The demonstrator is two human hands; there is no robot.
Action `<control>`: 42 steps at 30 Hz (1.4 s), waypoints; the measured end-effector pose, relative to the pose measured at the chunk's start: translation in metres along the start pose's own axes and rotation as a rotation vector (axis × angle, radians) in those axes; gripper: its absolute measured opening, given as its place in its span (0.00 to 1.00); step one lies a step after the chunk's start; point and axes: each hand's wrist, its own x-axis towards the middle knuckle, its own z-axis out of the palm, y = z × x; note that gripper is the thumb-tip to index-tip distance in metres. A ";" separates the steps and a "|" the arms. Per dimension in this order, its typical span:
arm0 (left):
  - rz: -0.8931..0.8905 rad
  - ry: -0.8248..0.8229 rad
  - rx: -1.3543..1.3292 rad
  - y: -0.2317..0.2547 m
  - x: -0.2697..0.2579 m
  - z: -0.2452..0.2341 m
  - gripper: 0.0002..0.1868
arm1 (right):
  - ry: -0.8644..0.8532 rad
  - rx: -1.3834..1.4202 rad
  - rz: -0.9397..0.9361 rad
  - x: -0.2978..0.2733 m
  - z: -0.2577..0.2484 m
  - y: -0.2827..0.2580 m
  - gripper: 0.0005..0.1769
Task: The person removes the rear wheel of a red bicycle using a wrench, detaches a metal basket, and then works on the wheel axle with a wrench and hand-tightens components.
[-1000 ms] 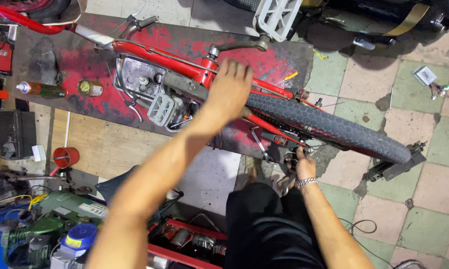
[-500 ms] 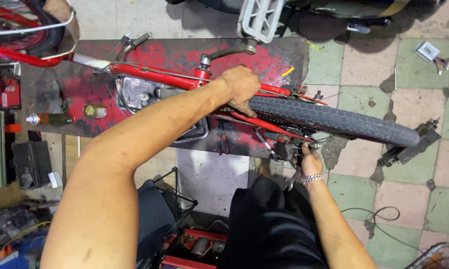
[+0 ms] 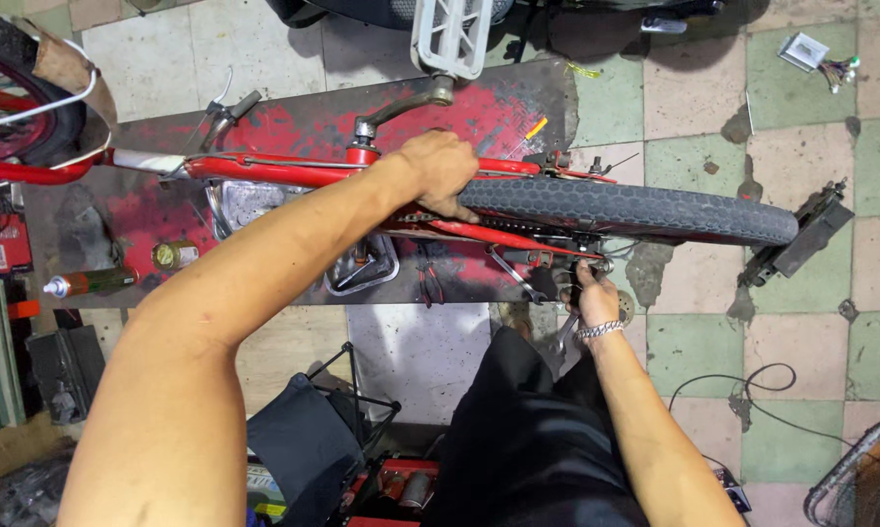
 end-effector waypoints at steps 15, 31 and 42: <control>0.007 0.195 -0.020 0.004 0.003 0.021 0.45 | 0.003 0.068 -0.010 0.006 -0.004 0.017 0.17; 0.015 0.062 -0.099 -0.007 0.011 0.001 0.29 | -0.352 1.023 0.149 0.045 0.016 0.052 0.22; 0.005 0.076 -0.100 -0.001 0.008 0.001 0.30 | 0.349 0.422 -0.356 0.017 0.058 0.054 0.13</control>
